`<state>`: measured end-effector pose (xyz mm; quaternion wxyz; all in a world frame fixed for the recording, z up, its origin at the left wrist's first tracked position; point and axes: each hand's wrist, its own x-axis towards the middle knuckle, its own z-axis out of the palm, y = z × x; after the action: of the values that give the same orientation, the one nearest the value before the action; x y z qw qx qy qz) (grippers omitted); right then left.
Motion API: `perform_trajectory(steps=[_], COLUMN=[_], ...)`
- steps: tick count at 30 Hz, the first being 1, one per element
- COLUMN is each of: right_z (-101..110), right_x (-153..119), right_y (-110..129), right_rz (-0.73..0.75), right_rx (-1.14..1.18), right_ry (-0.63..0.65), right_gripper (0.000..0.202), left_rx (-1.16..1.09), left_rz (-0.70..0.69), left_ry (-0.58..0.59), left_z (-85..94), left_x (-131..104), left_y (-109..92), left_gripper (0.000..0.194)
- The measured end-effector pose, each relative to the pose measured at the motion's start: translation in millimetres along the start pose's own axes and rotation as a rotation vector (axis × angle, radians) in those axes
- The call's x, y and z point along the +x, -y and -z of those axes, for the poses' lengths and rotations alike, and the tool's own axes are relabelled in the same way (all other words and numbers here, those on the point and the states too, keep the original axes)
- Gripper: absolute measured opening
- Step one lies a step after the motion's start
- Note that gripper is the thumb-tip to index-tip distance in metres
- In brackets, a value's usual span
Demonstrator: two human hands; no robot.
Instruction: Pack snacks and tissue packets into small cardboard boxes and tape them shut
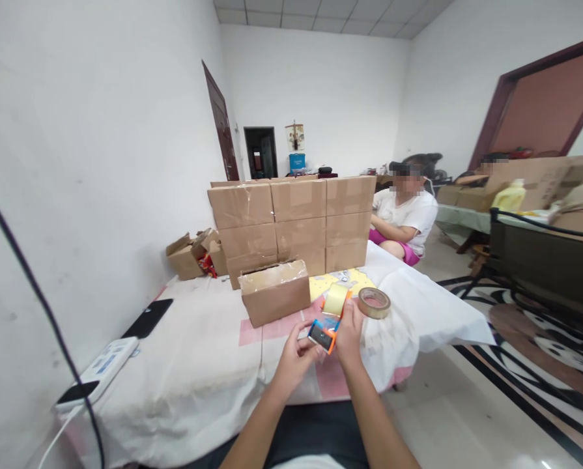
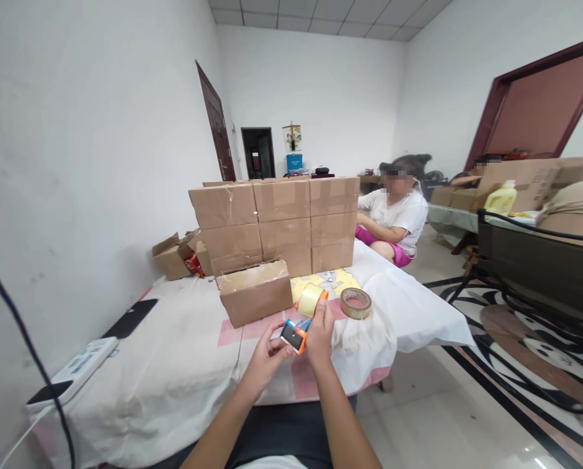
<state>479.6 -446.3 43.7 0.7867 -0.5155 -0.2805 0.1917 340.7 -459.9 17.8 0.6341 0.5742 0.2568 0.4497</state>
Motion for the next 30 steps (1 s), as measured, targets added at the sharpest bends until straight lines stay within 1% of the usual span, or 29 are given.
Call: perform_trajectory(steps=[7, 13, 17, 23, 30], right_z=[-2.0, -7.3, -8.1, -6.2, -5.8], right_x=[-3.2, -11.0, -12.2, -11.3, -13.0], right_y=[5.8, 14.8, 15.8, 12.7, 15.0], right_rz=[0.056, 0.034, 0.037, 0.103, 0.099], right_rx=[0.01, 0.009, 0.007, -0.024, 0.004], right_ry=[0.048, 0.073, 0.081, 0.07, 0.083], right_gripper=[0.051, 0.046, 0.045, 0.047, 0.045], left_rx=[0.049, 0.036, 0.062, 0.018, 0.049], left_rz=[-0.007, 0.0, -0.001, 0.017, 0.021], left_ry=[-0.025, -0.041, -0.062, -0.047, -0.058], left_z=[1.6, 5.8, 5.0, 2.2, 1.4], left_x=[-0.1, -4.6, -6.7, -8.8, -9.8], left_y=[-1.5, -2.2, -4.2, -8.9, -7.1], left_gripper=[0.073, 0.072, 0.07, 0.072, 0.08])
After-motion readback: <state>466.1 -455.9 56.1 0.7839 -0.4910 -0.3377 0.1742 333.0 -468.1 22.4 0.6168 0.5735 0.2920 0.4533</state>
